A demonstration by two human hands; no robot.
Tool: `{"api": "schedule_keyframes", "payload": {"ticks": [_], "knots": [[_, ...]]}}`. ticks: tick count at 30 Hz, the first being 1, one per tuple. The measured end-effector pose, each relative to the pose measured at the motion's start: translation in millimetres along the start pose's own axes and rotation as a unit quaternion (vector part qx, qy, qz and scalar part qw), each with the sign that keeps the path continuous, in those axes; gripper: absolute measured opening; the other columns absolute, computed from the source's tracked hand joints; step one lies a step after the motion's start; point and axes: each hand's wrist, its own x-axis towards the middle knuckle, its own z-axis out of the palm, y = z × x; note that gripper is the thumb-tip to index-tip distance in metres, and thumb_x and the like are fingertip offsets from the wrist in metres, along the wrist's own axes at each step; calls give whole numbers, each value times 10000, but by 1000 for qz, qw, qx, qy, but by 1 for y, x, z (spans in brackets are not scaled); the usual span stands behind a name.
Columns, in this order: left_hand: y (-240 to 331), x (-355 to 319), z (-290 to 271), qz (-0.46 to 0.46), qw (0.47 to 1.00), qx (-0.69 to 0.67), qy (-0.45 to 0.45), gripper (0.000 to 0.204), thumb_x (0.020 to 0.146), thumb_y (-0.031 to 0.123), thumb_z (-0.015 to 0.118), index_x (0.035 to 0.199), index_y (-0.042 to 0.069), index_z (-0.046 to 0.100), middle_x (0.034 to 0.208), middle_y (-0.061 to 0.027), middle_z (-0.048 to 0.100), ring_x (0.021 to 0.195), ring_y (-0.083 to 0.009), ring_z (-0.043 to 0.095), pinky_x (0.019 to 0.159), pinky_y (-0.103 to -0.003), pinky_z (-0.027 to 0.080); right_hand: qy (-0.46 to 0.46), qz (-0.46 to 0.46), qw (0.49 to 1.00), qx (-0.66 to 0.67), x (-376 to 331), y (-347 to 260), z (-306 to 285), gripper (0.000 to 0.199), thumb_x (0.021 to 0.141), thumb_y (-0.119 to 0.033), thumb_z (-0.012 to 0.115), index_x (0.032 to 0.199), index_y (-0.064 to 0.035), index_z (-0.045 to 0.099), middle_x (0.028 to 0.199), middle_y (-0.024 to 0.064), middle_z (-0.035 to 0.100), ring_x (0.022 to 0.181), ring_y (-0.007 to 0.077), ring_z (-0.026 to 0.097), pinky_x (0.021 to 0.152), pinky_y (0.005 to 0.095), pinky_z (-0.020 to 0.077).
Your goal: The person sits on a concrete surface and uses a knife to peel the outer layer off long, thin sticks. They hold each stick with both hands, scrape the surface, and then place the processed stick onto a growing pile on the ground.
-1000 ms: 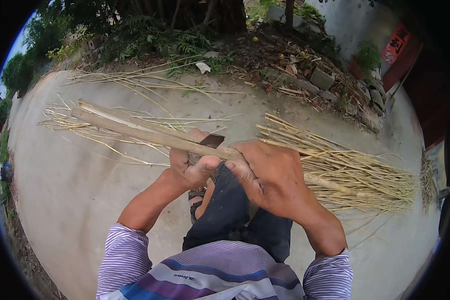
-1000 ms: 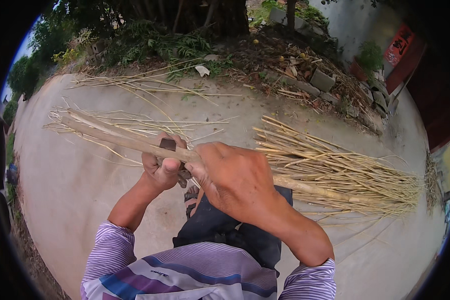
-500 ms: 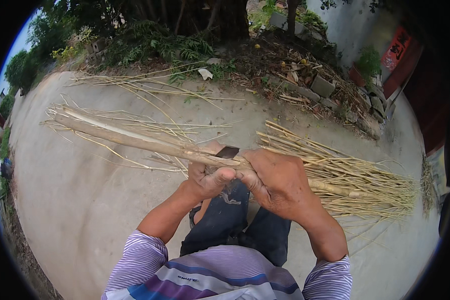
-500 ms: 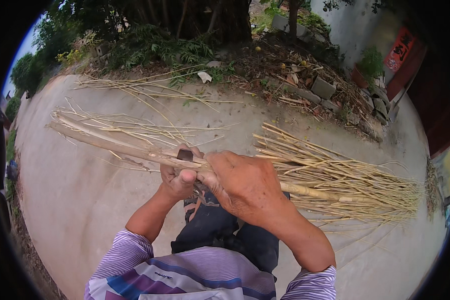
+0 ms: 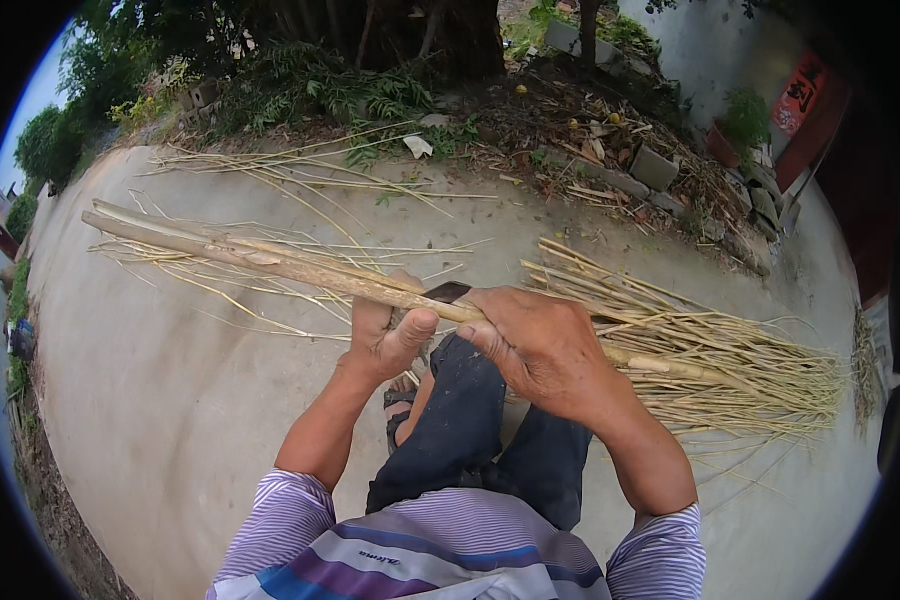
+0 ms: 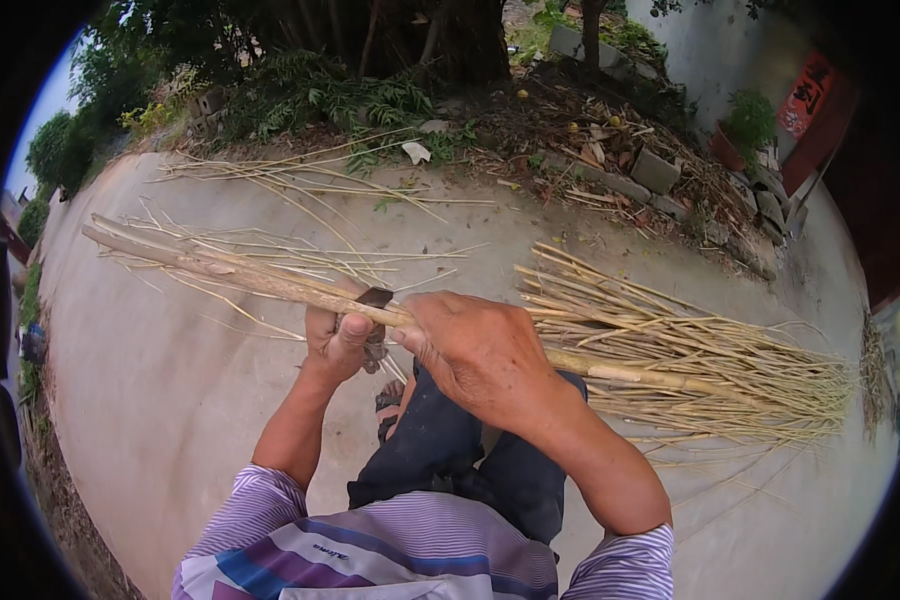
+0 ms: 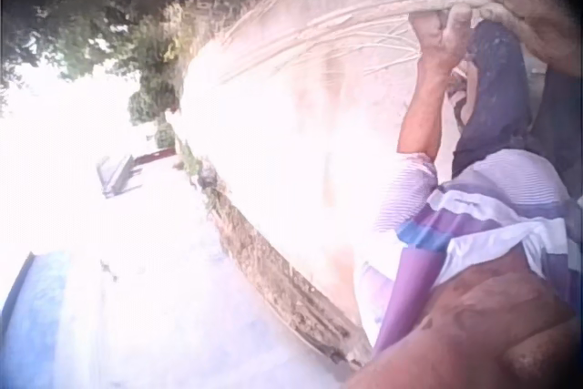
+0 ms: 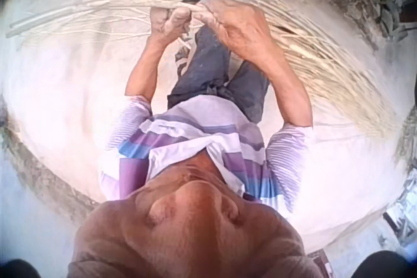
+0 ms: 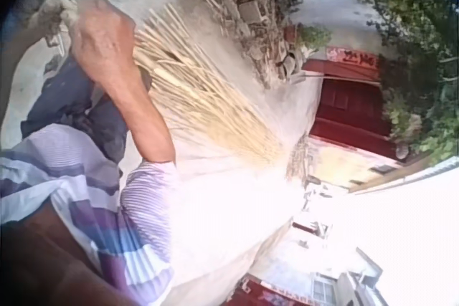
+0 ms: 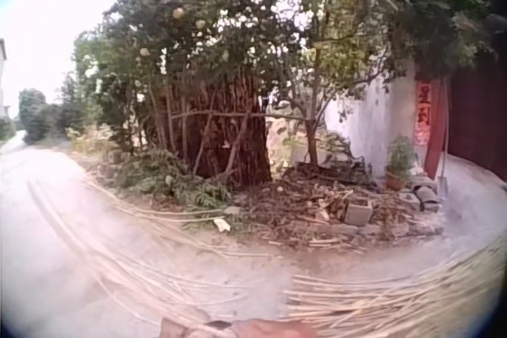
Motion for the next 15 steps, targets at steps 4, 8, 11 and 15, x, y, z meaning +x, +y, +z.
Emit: {"api": "schedule_keyframes", "payload": {"ticks": [4, 8, 11, 15], "knots": [[10, 8, -34, -44, 997, -42, 57, 617, 892, 572, 634, 866, -44, 634, 620, 5, 534, 555, -70, 472, 495, -239, 379, -8, 9, 1000, -11, -3, 12, -13, 217, 936, -255, 599, 903, -43, 573, 743, 148, 598, 678, 371, 603, 567, 453, 464], [9, -2, 12, -4, 995, -77, 70, 545, 918, 497, 640, 990, -38, 563, 689, -29, 549, 604, -85, 509, 536, -240, 428, -16, 2, 999, -44, 2, 2, -8, 246, 932, -269, 600, 854, -45, 535, 707, 139, 593, 622, 367, 599, 532, 453, 455], [6, -7, 14, 14, 996, -61, 56, 512, 908, 494, 656, 930, -4, 537, 696, -18, 540, 618, -80, 505, 545, -246, 421, -11, 7, 999, -50, -8, -1, -2, 246, 930, -271, 603, 870, -42, 534, 710, 137, 592, 620, 360, 606, 520, 453, 454], [15, 5, -5, 14, 1000, -3, -18, 500, 901, 493, 665, 909, 11, 532, 712, -13, 536, 621, -76, 491, 544, -244, 413, -2, 4, 998, -61, -6, -7, -5, 241, 923, -266, 614, 885, -43, 533, 715, 136, 590, 618, 351, 613, 516, 450, 458]]}}
